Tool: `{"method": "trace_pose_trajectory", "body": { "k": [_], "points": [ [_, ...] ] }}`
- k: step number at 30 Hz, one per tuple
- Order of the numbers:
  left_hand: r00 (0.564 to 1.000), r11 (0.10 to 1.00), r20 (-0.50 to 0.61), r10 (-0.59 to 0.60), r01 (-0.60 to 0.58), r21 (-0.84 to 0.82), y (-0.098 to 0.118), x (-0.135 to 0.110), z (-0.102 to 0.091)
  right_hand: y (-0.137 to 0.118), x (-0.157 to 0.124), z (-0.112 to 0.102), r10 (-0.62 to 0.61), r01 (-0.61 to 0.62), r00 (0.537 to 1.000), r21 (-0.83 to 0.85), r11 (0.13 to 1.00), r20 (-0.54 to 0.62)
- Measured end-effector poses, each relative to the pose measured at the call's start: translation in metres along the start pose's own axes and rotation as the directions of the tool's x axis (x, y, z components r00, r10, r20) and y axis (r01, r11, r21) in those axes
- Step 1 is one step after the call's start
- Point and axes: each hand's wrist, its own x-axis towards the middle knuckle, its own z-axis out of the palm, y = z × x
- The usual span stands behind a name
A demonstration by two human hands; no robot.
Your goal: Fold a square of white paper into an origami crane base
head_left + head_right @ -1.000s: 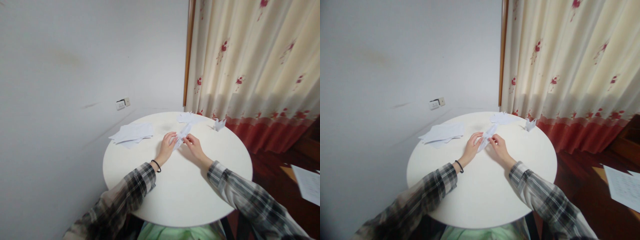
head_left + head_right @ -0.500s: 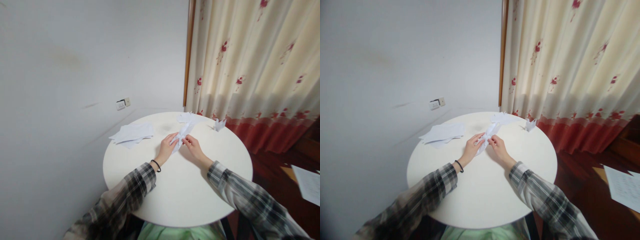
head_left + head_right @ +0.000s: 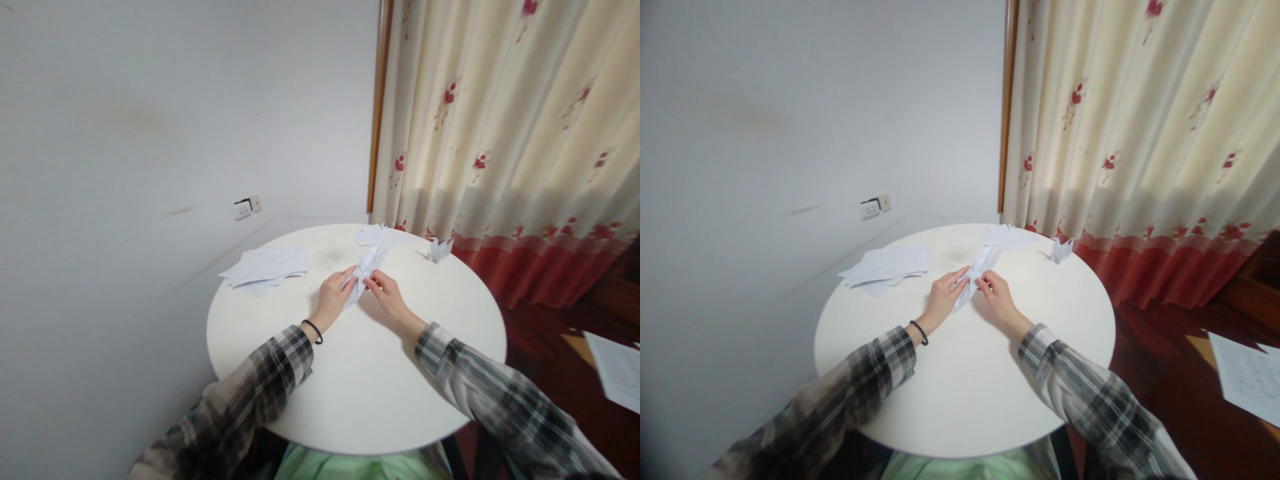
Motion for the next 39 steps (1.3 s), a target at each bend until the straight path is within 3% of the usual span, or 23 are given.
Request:
{"method": "trace_pose_trajectory", "body": {
  "k": [15,23,28,32,39],
  "points": [
    [0.991,0.973,0.090,0.098,-0.114,0.199,0.004,0.000,-0.001,0.005,0.001,0.000,-0.021,0.021,1.000,-0.045,0.999,-0.006],
    [1.000,0.986,-0.021,-0.016,0.019,0.168,0.007,-0.001,-0.001,0.002,0.001,-0.001,-0.006,0.005,1.000,-0.043,0.999,-0.020],
    [0.997,0.996,-0.048,-0.061,0.064,0.062,0.009,0.000,-0.001,0.001,0.002,-0.001,0.047,-0.053,0.994,-0.054,0.997,-0.101],
    [0.999,0.999,-0.032,-0.022,0.023,0.036,0.009,0.001,0.001,-0.001,0.002,-0.002,0.055,-0.077,0.977,-0.099,0.992,-0.207],
    [0.993,0.989,-0.024,0.114,-0.112,0.092,0.017,-0.002,-0.001,-0.002,0.002,-0.002,0.097,-0.107,0.977,-0.042,0.993,-0.191]
  ]
}}
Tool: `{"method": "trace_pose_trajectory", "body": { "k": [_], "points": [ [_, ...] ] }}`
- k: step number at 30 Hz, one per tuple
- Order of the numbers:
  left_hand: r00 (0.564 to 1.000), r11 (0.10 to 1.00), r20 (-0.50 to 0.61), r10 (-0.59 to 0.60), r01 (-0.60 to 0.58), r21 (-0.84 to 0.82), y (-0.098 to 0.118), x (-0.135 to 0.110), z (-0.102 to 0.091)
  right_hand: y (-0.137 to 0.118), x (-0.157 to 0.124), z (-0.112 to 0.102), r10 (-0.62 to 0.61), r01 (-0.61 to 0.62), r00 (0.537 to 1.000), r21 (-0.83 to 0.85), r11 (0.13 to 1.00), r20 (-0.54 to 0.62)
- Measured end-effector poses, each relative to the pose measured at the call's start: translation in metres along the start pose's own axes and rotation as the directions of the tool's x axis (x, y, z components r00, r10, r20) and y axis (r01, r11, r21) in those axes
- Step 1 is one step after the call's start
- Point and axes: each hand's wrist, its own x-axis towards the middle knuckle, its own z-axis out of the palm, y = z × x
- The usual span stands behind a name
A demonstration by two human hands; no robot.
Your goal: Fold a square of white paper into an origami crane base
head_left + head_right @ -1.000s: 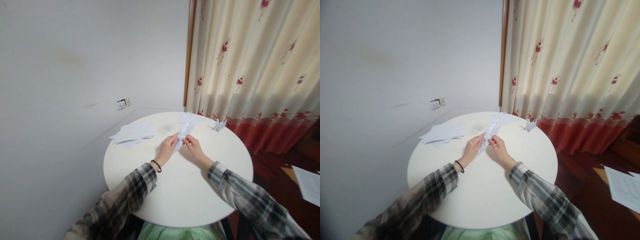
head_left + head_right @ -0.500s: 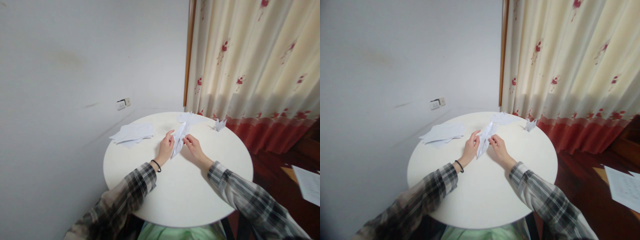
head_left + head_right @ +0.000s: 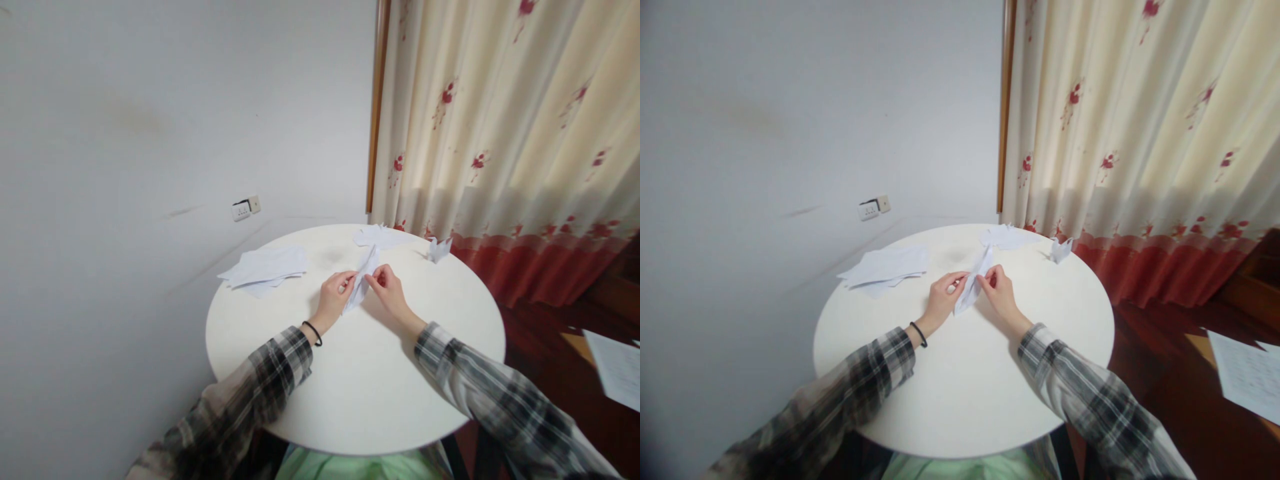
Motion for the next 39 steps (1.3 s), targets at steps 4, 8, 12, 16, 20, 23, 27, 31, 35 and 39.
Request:
{"method": "trace_pose_trajectory", "body": {
  "k": [4,8,12,16,20,23,27,31,35,39],
  "points": [
    [0.997,0.996,0.016,0.080,-0.080,0.035,0.002,-0.001,-0.001,0.000,0.000,0.000,0.042,-0.042,0.999,0.044,0.998,0.001],
    [0.996,0.996,0.005,0.085,-0.085,0.030,0.002,-0.001,0.000,0.001,0.000,0.000,0.039,-0.040,0.999,0.061,0.997,0.022],
    [0.998,0.998,-0.012,0.055,-0.055,-0.004,0.001,-0.001,0.001,0.004,0.000,0.001,0.022,-0.025,0.999,0.068,0.997,0.039],
    [1.000,0.999,0.002,0.030,-0.030,-0.020,0.000,-0.002,0.001,0.008,0.000,0.001,0.007,-0.009,0.999,0.051,0.999,0.037],
    [0.999,0.999,0.029,0.039,-0.039,-0.011,0.000,-0.003,0.001,0.010,0.001,0.001,0.008,-0.009,1.000,0.025,1.000,0.022],
    [0.997,0.999,0.057,0.051,-0.051,0.001,0.000,-0.003,0.001,0.009,0.001,0.001,0.020,-0.021,1.000,0.030,0.999,0.022],
    [0.997,0.999,0.065,0.045,-0.045,0.006,-0.001,-0.004,0.001,0.006,0.001,0.002,0.040,-0.041,0.999,0.032,0.999,0.024],
    [0.998,1.000,0.059,0.012,-0.011,-0.015,-0.001,-0.004,0.002,0.006,0.001,0.002,0.043,-0.044,0.999,0.046,0.998,0.026],
    [0.998,0.996,0.021,-0.064,0.066,-0.062,-0.001,-0.002,0.002,0.009,0.001,0.001,0.024,-0.025,1.000,0.050,0.998,0.016],
    [0.991,0.982,-0.053,-0.125,0.116,-0.151,-0.005,0.001,0.002,0.012,0.002,0.001,-0.019,0.019,1.000,0.073,0.997,-0.006]
  ]
}}
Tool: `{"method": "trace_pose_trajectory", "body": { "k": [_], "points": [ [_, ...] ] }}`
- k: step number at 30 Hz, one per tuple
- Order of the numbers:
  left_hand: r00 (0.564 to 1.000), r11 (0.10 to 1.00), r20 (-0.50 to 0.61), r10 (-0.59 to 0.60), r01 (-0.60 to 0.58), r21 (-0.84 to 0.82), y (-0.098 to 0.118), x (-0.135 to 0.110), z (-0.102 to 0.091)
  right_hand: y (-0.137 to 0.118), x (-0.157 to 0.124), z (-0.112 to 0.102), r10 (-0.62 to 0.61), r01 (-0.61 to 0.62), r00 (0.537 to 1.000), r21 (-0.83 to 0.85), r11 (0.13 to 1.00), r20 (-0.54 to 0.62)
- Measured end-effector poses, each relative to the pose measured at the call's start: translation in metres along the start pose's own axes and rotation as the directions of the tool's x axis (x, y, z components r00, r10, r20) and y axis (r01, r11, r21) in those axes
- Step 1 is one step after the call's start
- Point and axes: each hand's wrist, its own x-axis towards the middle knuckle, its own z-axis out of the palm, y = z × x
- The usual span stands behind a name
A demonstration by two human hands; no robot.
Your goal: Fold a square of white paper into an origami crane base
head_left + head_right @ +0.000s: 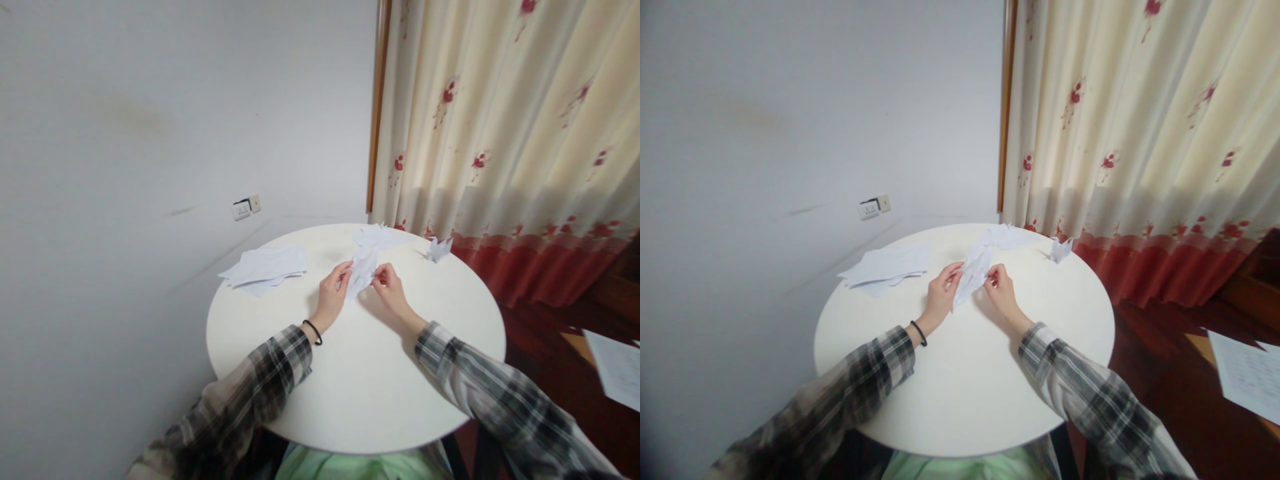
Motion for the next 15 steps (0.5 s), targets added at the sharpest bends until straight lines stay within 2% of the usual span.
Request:
{"method": "trace_pose_trajectory", "body": {
  "k": [10,15],
  "points": [
    [0.992,0.986,-0.070,-0.109,0.099,-0.131,-0.0102,0.0013,0.0018,-0.0044,0.0000,-0.0003,-0.045,0.043,0.997,0.030,0.999,0.057],
    [0.988,0.990,-0.093,-0.125,0.117,-0.084,-0.0116,0.0018,0.0016,-0.0040,0.0004,0.0001,-0.022,0.020,0.998,0.032,0.999,0.051]
  ]
}}
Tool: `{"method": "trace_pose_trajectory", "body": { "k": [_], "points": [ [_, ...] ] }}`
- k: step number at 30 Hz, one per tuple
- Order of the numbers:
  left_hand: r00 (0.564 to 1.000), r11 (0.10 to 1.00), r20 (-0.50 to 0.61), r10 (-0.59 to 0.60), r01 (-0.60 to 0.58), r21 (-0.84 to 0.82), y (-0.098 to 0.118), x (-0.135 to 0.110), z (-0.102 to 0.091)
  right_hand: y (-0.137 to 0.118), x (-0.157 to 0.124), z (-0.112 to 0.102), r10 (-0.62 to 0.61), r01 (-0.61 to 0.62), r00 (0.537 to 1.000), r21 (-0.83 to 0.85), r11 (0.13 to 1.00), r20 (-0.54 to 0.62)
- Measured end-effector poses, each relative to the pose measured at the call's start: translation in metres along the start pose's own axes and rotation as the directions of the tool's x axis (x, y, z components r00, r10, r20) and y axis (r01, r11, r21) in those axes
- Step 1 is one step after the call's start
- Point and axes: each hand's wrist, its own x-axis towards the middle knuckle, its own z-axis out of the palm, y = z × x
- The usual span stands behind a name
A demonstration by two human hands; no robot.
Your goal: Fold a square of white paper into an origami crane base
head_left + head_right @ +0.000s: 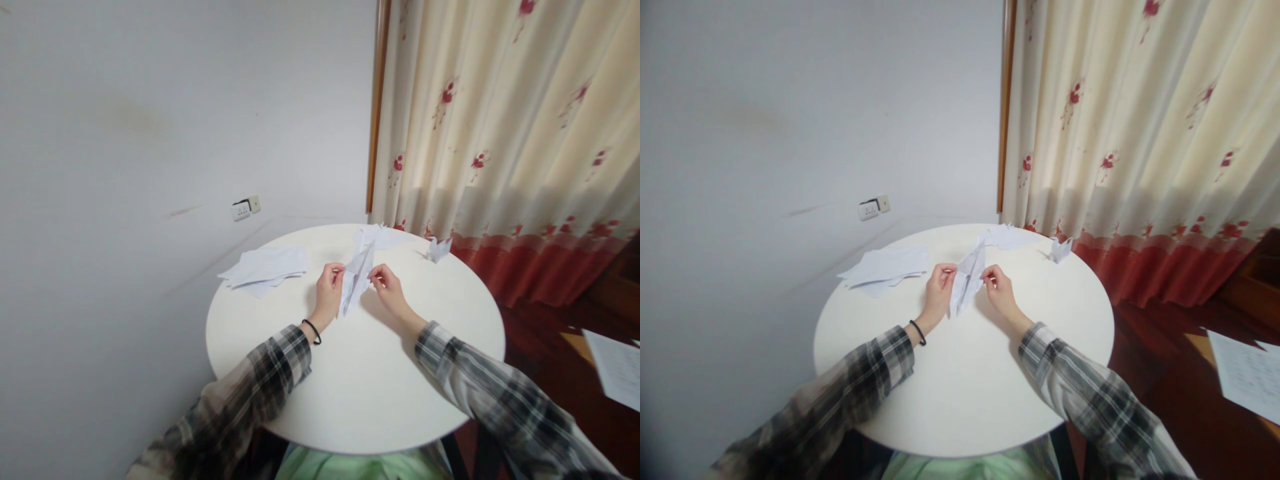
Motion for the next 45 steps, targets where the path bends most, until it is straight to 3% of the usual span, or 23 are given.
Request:
{"method": "trace_pose_trajectory", "body": {
  "k": [26,39,45],
  "points": [
    [0.995,0.998,0.098,0.025,-0.031,0.054,0.003,-0.001,0.002,0.000,0.001,0.001,-0.023,0.024,1.000,0.021,1.000,-0.012],
    [0.994,0.987,0.065,0.091,-0.099,0.128,0.009,-0.002,0.000,0.001,0.001,0.001,-0.042,0.041,0.998,-0.014,0.999,-0.046],
    [0.999,0.998,0.025,0.027,-0.029,0.056,0.004,0.001,-0.001,0.002,0.001,0.000,-0.040,0.039,0.997,-0.017,0.999,-0.058]
  ]
}}
